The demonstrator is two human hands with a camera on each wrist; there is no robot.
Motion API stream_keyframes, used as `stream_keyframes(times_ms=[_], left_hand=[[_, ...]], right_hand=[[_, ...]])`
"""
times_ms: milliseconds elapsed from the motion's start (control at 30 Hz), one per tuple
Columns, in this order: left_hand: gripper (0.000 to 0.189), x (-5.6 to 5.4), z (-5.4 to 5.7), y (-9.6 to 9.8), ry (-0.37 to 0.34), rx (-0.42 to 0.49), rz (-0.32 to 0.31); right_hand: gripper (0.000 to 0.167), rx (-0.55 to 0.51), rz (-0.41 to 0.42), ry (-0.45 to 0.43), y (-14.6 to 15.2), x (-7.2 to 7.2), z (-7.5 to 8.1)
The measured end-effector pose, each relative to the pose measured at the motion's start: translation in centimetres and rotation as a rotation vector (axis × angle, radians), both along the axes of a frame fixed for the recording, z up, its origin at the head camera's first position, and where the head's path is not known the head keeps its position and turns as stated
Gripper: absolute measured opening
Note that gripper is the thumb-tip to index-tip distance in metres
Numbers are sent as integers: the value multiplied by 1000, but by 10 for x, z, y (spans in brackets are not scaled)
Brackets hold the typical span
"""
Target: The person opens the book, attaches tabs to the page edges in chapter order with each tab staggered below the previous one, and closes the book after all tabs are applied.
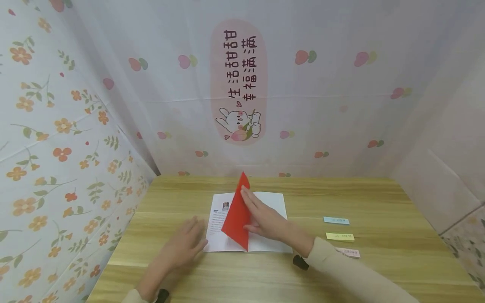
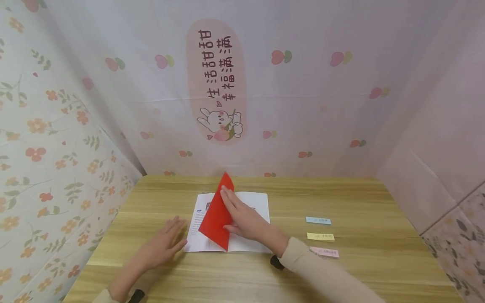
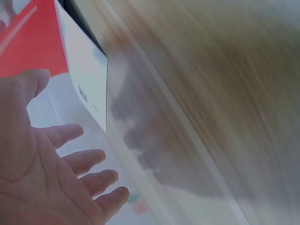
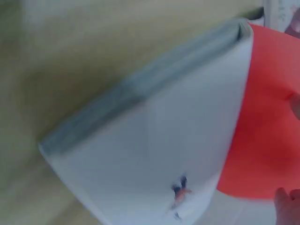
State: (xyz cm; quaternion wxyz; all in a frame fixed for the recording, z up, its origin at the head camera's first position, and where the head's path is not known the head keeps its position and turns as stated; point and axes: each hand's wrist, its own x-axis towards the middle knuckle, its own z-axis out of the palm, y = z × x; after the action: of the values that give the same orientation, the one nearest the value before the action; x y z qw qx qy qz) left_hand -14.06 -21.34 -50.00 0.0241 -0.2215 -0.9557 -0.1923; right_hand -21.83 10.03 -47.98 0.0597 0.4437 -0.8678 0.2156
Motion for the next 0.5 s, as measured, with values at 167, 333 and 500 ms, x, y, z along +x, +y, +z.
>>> stream_keyframes(times_ms=[167, 333, 500], left_hand=[[59, 1, 3, -8, -32, -10, 40], [63, 3, 7, -10, -50, -1, 60], [61, 1, 9, -9, -13, -7, 65]], right_hand=[[103, 85, -17, -112, -4, 4, -11], [79, 258, 56, -114, -6, 8, -19], [56, 357, 146, 7, -4, 11, -24]])
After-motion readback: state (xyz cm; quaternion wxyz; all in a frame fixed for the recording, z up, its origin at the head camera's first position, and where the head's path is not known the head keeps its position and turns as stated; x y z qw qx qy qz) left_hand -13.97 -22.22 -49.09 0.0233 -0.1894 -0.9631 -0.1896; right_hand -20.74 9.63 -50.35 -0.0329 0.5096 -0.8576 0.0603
